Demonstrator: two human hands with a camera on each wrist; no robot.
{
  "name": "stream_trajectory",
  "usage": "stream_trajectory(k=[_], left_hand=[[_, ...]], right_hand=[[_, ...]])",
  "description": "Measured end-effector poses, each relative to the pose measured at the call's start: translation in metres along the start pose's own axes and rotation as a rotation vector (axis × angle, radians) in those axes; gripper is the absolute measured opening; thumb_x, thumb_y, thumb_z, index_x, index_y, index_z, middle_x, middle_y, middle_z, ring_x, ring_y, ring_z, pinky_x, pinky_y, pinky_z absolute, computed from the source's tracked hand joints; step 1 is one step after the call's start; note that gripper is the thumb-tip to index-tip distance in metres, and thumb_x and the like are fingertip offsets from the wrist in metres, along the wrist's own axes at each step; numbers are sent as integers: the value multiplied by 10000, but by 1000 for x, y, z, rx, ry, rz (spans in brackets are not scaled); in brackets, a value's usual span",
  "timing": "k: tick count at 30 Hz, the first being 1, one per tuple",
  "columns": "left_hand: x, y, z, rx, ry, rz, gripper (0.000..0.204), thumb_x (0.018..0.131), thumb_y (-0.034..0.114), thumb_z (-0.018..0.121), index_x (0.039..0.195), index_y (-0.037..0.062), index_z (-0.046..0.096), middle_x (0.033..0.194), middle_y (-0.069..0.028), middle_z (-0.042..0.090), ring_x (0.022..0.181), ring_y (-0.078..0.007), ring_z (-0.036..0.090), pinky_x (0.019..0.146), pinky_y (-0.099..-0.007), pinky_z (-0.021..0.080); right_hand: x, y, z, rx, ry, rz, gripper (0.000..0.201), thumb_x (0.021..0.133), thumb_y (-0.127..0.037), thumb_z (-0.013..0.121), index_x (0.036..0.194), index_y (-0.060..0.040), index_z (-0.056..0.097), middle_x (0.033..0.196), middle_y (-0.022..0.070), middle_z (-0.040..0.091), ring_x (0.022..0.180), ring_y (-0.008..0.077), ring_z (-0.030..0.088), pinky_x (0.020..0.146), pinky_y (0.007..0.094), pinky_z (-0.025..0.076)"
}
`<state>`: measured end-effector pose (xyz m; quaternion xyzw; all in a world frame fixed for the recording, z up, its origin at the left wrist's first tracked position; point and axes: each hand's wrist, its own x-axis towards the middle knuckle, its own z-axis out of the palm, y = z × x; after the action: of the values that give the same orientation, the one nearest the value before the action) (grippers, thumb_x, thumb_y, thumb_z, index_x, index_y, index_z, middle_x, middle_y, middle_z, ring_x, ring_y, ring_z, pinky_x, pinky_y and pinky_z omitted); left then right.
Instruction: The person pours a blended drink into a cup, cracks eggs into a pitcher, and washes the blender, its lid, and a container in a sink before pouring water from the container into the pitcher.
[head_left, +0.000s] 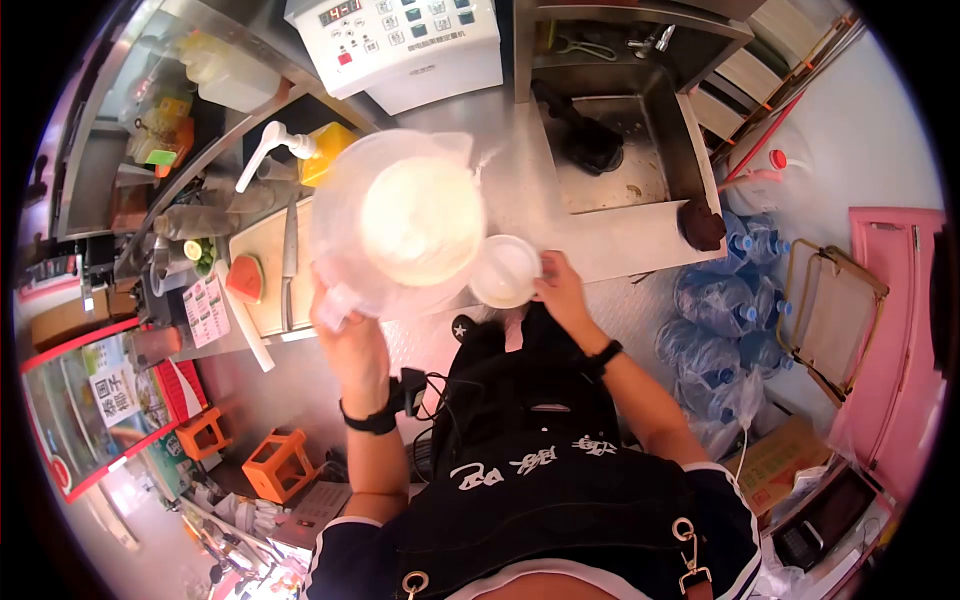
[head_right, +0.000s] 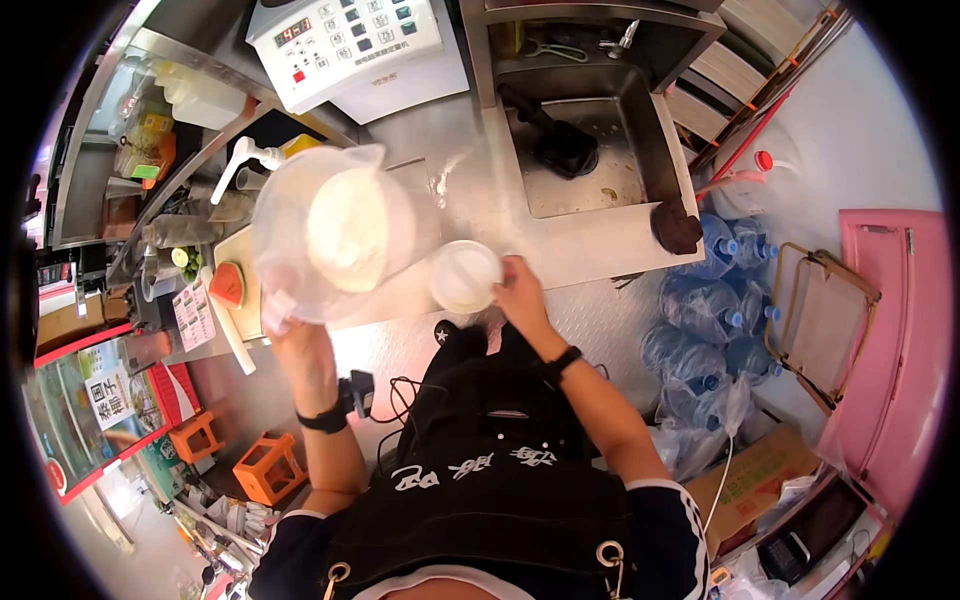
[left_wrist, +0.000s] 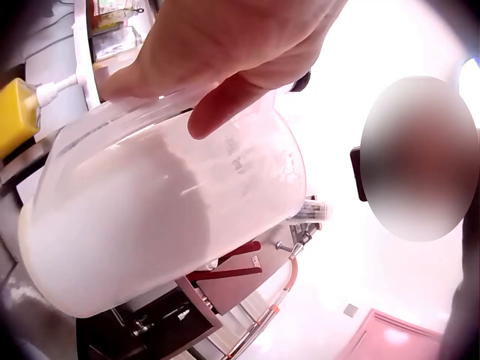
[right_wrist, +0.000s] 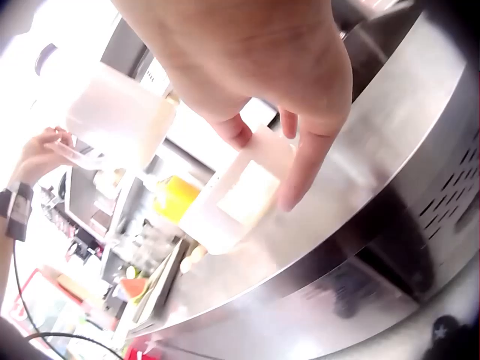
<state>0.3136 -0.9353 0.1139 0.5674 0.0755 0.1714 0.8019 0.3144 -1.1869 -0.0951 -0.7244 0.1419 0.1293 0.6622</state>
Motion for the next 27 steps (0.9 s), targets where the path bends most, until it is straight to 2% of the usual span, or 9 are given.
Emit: stream_trajectory(k=[4, 9, 13, 16, 17, 19, 23, 24, 27], left_hand=[[-33, 52, -60, 4, 126, -12, 650, 762, -5, 670, 1342, -8, 378, 1260, -81, 507, 1173, -216, 499, 1024, -358, 387], [-63, 97, -86, 176, 336, -23, 611, 800, 13, 613, 1360, -2, 371, 1345, -134, 455, 1232, -267, 469, 1035, -402, 394], [-88, 112, -122, 242, 445, -61, 537, 896, 140, 572, 1373, 8, 365, 1356, -119, 453, 1222, -257, 478, 1024, -406, 409], [-93, 133, -90, 42, 718, -33, 537, 920, 156, 510, 1396, 3, 316, 1391, -166, 403, 1290, -301, 393, 1089, -442, 321], [-94, 138, -74, -39, 905, 8, 534, 929, 159, 503, 1400, 1, 309, 1402, -171, 389, 1305, -309, 373, 1102, -454, 301], [-119, 134, -98, -19, 721, 46, 539, 936, 144, 487, 1416, 4, 284, 1433, -165, 355, 1331, -311, 335, 1122, -472, 259], [-148, 126, -87, 68, 769, 146, 608, 833, -4, 543, 1400, -5, 323, 1435, -158, 356, 1332, -306, 336, 1126, -472, 243], [-159, 121, -89, 130, 729, 143, 651, 785, -47, 553, 1395, -7, 330, 1432, -157, 360, 1329, -305, 341, 1125, -470, 243], [-177, 112, -75, 178, 774, 137, 757, 675, -134, 556, 1388, -7, 336, 1426, -155, 369, 1317, -301, 356, 1116, -445, 260]], right_hand=[[13, 1, 93, -269, -11, -98, 437, 749, -120, 675, 1142, -25, 510, 898, 145, 593, 809, 292, 607, 731, 380, 490], [15, -22, 116, -448, 101, -236, 449, 800, -237, 677, 1157, -25, 506, 1028, 166, 574, 896, 333, 577, 786, 419, 470], [60, -9, -33, -844, 616, -499, 567, 790, -280, 624, 1264, -14, 460, 1262, 196, 498, 1196, 387, 422, 1030, 499, 296], [75, 3, -176, -1269, 960, -185, 765, 768, -424, 658, 1426, -208, 332, 1479, 152, 270, 1328, 410, 258, 1014, 653, 191], [82, 22, -214, -1322, 950, -75, 824, 742, -484, 681, 1443, -268, 304, 1489, 140, 260, 1322, 422, 265, 1002, 656, 205], [79, 26, -245, -1233, 707, 90, 760, 774, -419, 688, 1428, -254, 336, 1475, 147, 285, 1294, 441, 296, 993, 611, 276], [82, 13, -238, -861, 530, -296, 430, 839, -159, 638, 1255, -105, 546, 1193, 168, 577, 1066, 350, 552, 900, 376, 444], [79, 4, -209, -843, 560, -605, 377, 834, -163, 643, 1190, -50, 585, 1059, 165, 628, 933, 327, 597, 827, 407, 462], [68, -29, -121, -930, 233, -747, 391, 710, -214, 709, 1066, -70, 636, 916, 101, 629, 832, 281, 574, 746, 413, 416]])
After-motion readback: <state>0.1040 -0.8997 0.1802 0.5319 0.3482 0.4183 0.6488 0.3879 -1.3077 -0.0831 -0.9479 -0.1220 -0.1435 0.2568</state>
